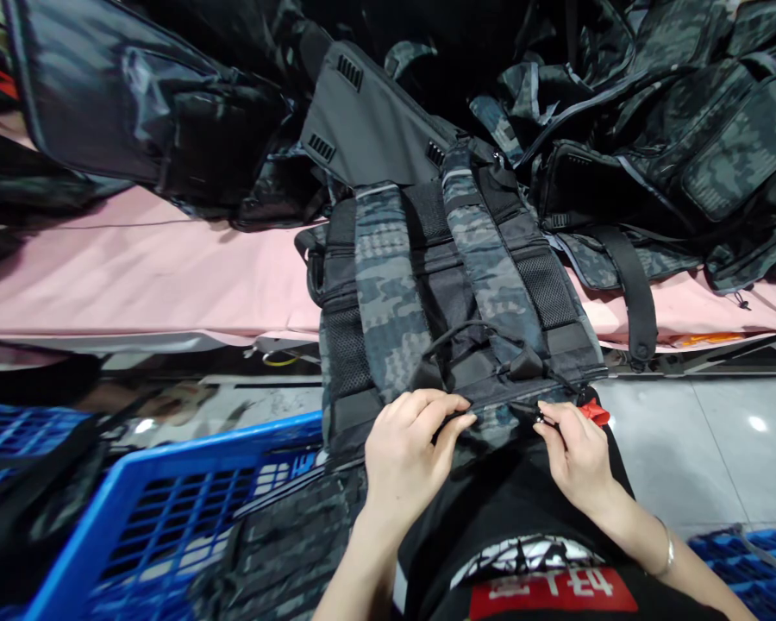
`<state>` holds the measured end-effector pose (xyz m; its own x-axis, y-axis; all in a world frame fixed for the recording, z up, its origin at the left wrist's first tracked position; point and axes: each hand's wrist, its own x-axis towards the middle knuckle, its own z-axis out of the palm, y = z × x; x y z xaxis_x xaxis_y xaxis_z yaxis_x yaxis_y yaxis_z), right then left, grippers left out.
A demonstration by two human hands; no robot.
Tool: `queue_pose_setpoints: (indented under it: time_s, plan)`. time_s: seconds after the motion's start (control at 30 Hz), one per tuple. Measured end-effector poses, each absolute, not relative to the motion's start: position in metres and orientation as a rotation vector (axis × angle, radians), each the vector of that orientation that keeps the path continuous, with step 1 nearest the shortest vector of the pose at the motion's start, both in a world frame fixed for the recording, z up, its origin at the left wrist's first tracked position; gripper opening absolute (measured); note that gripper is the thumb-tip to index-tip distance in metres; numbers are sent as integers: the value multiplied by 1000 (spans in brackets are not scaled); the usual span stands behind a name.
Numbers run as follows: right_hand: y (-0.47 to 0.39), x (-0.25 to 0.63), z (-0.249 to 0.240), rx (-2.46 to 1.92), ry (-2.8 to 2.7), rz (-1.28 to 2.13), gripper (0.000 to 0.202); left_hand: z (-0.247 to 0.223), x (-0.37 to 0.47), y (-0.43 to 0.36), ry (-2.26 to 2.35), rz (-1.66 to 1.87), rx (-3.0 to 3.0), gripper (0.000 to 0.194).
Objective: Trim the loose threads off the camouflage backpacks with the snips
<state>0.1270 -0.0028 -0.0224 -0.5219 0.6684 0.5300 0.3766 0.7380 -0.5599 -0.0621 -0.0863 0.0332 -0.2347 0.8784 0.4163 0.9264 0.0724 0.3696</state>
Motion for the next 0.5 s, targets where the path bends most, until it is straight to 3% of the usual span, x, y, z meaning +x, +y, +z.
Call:
queue_pose_setpoints:
  time_s: [0.5]
  plan:
    - [-5, 116, -21, -737, -2296, 484, 21, 34, -60, -80, -2266, -872, -1937, 13]
